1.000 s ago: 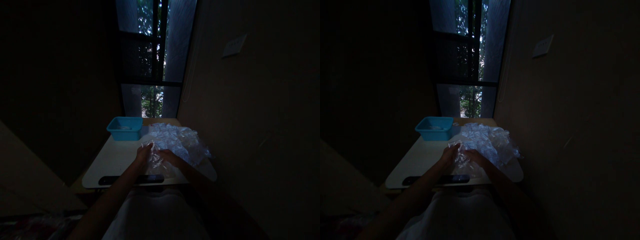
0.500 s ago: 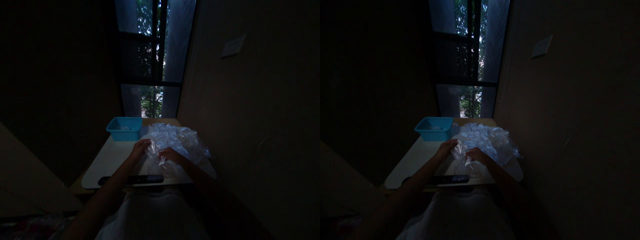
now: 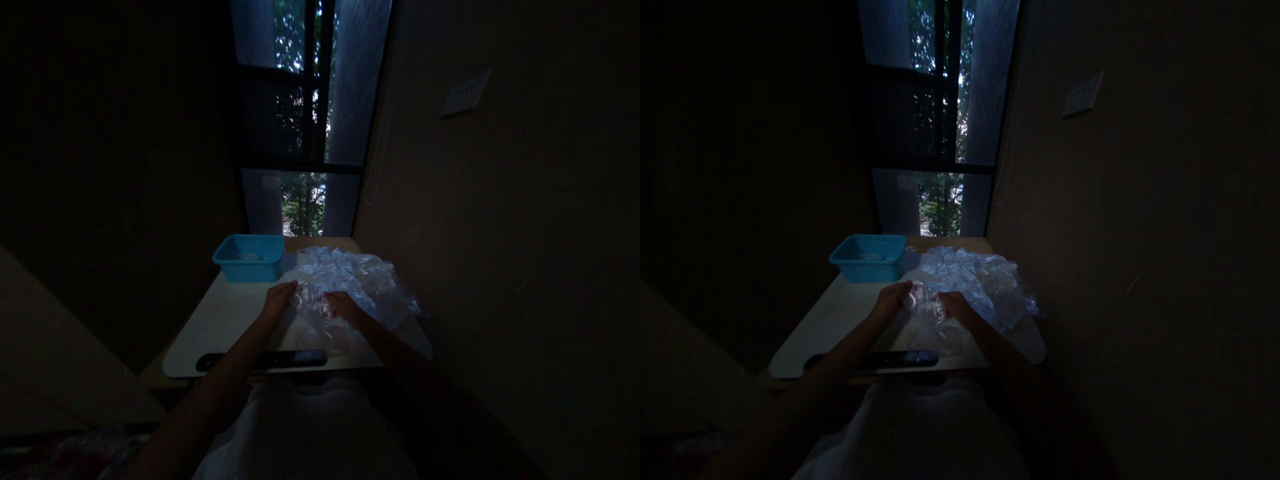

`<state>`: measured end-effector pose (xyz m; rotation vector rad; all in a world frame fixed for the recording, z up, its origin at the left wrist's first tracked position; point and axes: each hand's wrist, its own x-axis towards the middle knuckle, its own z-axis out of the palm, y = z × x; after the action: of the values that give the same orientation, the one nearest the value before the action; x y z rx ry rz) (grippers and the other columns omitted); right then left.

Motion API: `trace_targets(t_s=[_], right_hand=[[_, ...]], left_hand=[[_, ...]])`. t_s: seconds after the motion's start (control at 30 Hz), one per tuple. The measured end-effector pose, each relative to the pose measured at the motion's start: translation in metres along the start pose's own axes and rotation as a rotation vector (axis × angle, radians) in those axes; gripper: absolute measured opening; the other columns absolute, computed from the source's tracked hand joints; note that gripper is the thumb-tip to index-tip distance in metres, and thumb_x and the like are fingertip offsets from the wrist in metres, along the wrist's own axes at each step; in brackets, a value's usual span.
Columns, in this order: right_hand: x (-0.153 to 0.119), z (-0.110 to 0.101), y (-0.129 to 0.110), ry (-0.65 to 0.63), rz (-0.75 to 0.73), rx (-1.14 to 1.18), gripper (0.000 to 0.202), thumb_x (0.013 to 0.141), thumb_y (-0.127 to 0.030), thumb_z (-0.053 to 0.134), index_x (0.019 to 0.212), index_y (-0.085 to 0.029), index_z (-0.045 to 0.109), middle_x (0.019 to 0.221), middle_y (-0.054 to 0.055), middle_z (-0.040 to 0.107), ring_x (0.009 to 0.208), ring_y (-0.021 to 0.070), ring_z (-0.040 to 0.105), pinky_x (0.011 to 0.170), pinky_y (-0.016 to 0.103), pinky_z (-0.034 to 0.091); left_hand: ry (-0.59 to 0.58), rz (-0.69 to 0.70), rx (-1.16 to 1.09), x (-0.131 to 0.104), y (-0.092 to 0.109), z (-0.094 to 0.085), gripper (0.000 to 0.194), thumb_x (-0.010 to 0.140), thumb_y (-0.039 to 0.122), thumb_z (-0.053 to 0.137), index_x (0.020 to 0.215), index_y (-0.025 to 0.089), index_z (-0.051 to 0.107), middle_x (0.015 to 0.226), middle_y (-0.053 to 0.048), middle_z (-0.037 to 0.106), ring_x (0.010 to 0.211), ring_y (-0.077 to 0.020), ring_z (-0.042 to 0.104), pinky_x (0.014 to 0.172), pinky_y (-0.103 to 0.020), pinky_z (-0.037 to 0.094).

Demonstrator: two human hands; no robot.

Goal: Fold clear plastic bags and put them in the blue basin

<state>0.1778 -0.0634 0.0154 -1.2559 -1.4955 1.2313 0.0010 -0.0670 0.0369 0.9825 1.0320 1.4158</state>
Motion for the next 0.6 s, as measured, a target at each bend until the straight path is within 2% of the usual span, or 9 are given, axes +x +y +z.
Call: trace_targets(t_s=[0.2,0.43,0.6], right_hand=[[0.0,0.0,0.002,-0.007,-0.055,-0.023,0.042,0.064,-0.049,0.053,0.038,-0.016,0.045,0.035,-0.003,0.042,0.036,0.0066,0.039,0.044,0.022,0.033],[-0.006,-0.001,-0.011,-0.036,-0.045,0.043,0.028,0.053,-0.041,0.063,0.056,-0.013,0.061,0.051,-0.001,0.057,0.042,0.0063,0.045,0.044,0.021,0.037],[-0.003,-0.003,-0.004,-0.001,-0.01,0.022,0.027,0.046,-0.038,0.067,0.056,-0.013,0.062,0.049,-0.001,0.056,0.043,0.0071,0.046,0.045,0.022,0.037]], left_hand=[[0.09,0.053,-0.028,0.002,-0.005,-0.001,0.031,0.05,0.041,0.068,0.055,0.012,0.06,0.049,0.0,0.056,0.044,-0.0096,0.046,0.046,-0.022,0.032],[0.098,0.072,-0.118,0.003,-0.008,-0.001,0.026,0.048,0.034,0.069,0.06,0.012,0.063,0.057,-0.002,0.06,0.052,-0.0116,0.051,0.054,-0.024,0.038],[0.129,0.07,-0.153,0.001,-0.005,0.001,0.027,0.042,0.029,0.072,0.061,0.011,0.064,0.062,-0.004,0.063,0.057,-0.0126,0.053,0.058,-0.025,0.04]])
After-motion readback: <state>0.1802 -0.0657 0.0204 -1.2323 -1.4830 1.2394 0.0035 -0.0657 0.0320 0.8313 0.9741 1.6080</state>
